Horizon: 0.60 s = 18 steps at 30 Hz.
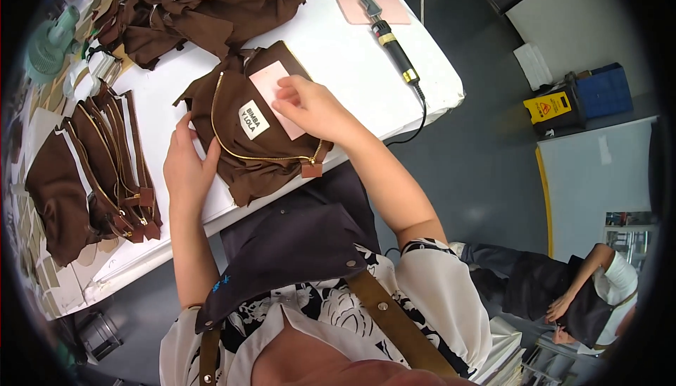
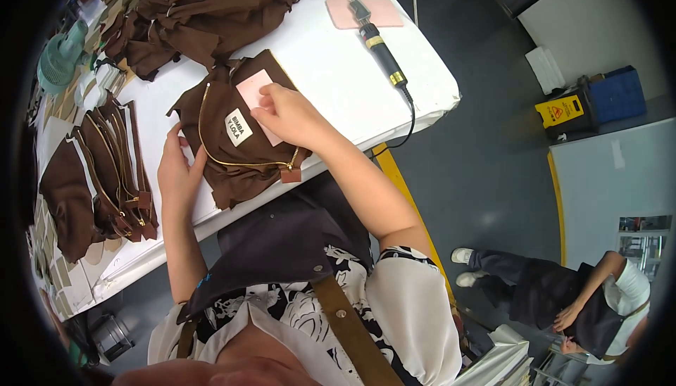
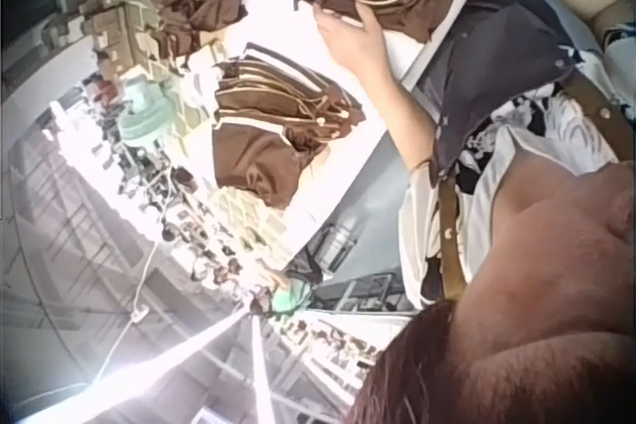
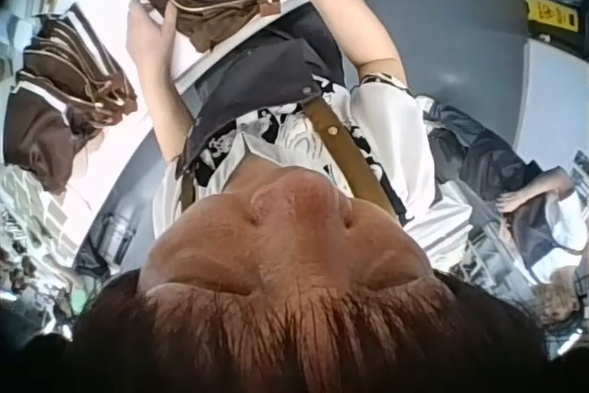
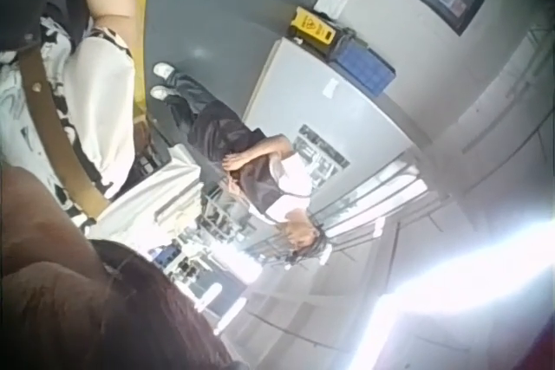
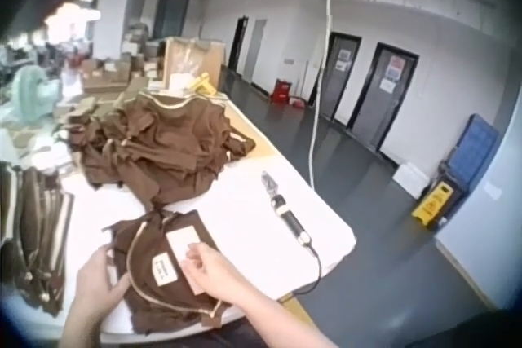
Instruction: Finishing the edges of brown bags by inserting a stiffener and using a handheld electric creasing tool.
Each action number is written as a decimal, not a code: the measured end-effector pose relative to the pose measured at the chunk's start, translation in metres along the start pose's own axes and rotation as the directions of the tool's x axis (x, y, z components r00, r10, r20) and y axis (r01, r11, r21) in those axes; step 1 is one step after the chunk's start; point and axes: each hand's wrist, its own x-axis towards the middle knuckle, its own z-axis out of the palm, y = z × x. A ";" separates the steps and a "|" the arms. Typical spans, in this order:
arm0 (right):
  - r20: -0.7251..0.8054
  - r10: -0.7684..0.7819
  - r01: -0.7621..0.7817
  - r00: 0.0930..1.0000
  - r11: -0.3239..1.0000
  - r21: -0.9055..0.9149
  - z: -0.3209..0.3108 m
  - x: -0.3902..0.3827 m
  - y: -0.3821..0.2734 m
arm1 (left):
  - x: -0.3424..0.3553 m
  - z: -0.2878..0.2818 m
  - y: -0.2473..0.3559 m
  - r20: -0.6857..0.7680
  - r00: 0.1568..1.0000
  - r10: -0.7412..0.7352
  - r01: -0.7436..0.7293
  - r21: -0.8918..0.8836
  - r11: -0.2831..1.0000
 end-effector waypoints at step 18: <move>-0.263 -0.245 0.112 0.933 0.894 -0.433 0.026 -0.011 -0.006 | 0.005 0.032 -0.015 0.177 0.950 -0.256 0.166 -0.984 -0.064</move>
